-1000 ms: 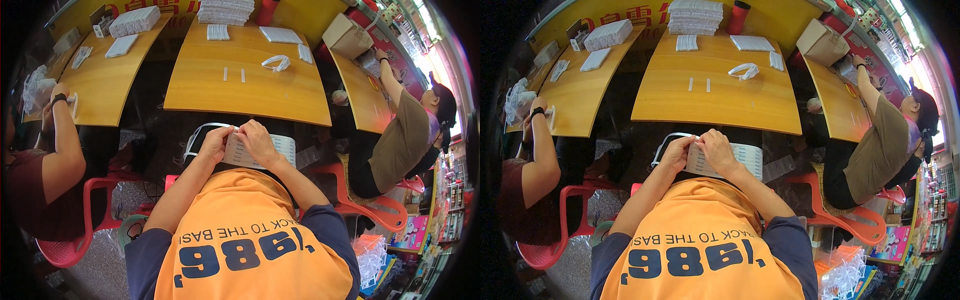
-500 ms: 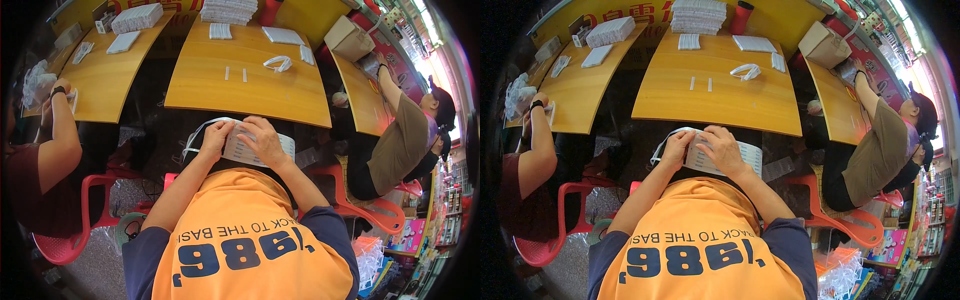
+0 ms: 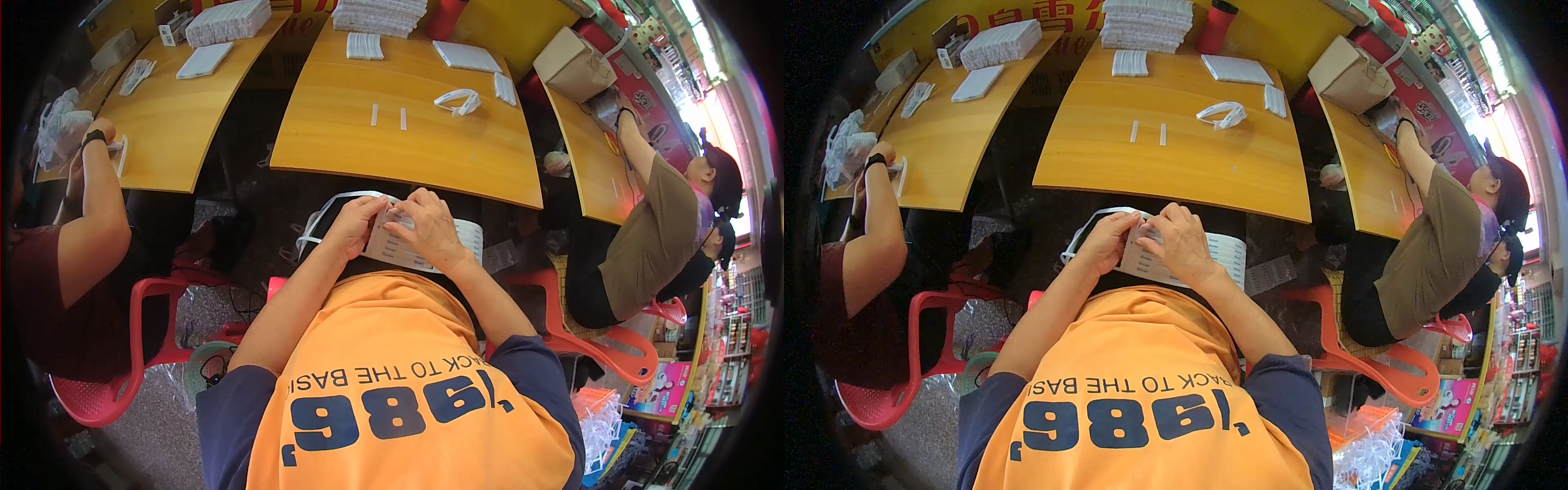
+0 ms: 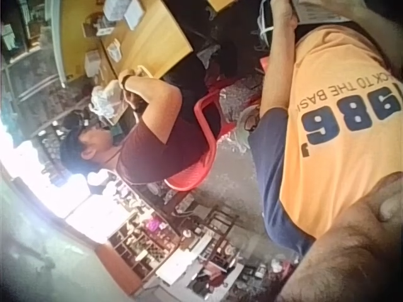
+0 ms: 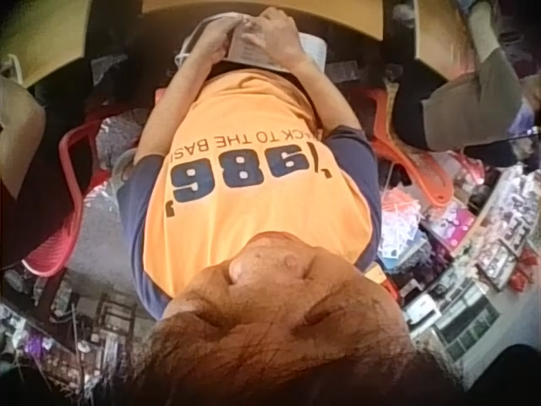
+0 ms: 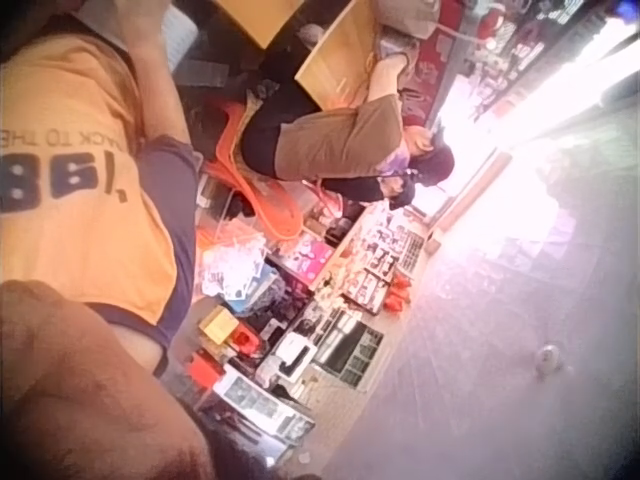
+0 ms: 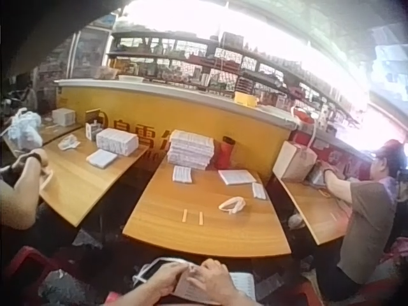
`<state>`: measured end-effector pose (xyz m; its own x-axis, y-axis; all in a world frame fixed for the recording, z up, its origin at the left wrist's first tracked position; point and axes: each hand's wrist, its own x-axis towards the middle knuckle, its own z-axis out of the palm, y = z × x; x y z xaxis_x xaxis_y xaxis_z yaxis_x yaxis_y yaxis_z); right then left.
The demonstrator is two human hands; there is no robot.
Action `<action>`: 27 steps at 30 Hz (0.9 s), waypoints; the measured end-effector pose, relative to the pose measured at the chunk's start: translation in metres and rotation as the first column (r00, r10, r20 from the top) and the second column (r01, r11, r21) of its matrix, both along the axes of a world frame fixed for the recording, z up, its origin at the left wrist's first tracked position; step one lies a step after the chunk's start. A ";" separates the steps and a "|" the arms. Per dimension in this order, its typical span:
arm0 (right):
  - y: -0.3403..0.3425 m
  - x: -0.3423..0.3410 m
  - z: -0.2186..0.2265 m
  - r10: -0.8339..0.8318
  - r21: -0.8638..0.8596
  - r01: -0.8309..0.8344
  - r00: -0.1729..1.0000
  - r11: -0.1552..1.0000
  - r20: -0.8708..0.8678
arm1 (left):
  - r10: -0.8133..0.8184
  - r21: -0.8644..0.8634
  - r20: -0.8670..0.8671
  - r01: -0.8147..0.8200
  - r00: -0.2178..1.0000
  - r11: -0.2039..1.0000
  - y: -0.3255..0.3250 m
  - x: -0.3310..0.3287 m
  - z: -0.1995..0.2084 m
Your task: Assembling face masks by manually attaching nose bridge components to pre-cut mask material.
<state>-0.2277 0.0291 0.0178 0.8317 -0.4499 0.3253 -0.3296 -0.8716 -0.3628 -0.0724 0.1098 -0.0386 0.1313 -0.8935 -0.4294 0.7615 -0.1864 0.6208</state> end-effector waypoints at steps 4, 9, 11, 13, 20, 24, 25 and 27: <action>-0.003 0.001 0.003 0.051 0.120 -0.038 0.993 0.992 -0.108 | 0.095 -0.056 0.282 -0.083 0.955 0.995 -0.001 -0.010 -0.002; 0.018 0.011 -0.001 0.012 -0.323 -0.043 0.995 0.946 -0.098 | 0.164 -0.136 0.414 -0.117 0.896 0.984 -0.003 -0.009 -0.007; 0.021 0.011 -0.002 0.041 -0.371 -0.066 0.996 0.926 -0.076 | 0.173 -0.104 0.413 -0.142 0.894 0.984 0.000 -0.012 -0.003; 0.024 0.009 -0.006 0.072 -0.422 -0.088 0.996 0.902 -0.055 | 0.239 -0.087 0.334 -0.223 0.912 0.971 -0.003 -0.008 -0.012; 0.015 0.005 -0.007 0.137 -0.068 -0.127 0.976 0.990 0.171 | 0.166 -0.111 0.220 -0.145 0.961 0.983 -0.004 0.000 -0.015; 0.009 0.006 -0.011 0.111 0.109 -0.125 0.986 0.986 0.127 | 0.197 -0.118 0.129 -0.182 0.972 0.976 -0.006 0.006 -0.013; 0.008 0.006 -0.011 0.026 0.290 -0.059 0.993 0.955 0.116 | 0.171 -0.124 0.140 -0.154 0.975 0.980 -0.007 0.004 -0.013; 0.009 0.008 -0.008 -0.054 0.466 0.007 0.995 0.885 0.088 | 0.150 -0.145 0.180 -0.125 0.972 0.981 -0.005 0.000 -0.010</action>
<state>-0.2201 0.0378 0.0098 0.7906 -0.5936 0.1500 -0.2963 -0.5854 -0.7547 -0.0720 0.1050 -0.0485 0.3246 -0.9082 -0.2643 0.6400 0.0052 0.7683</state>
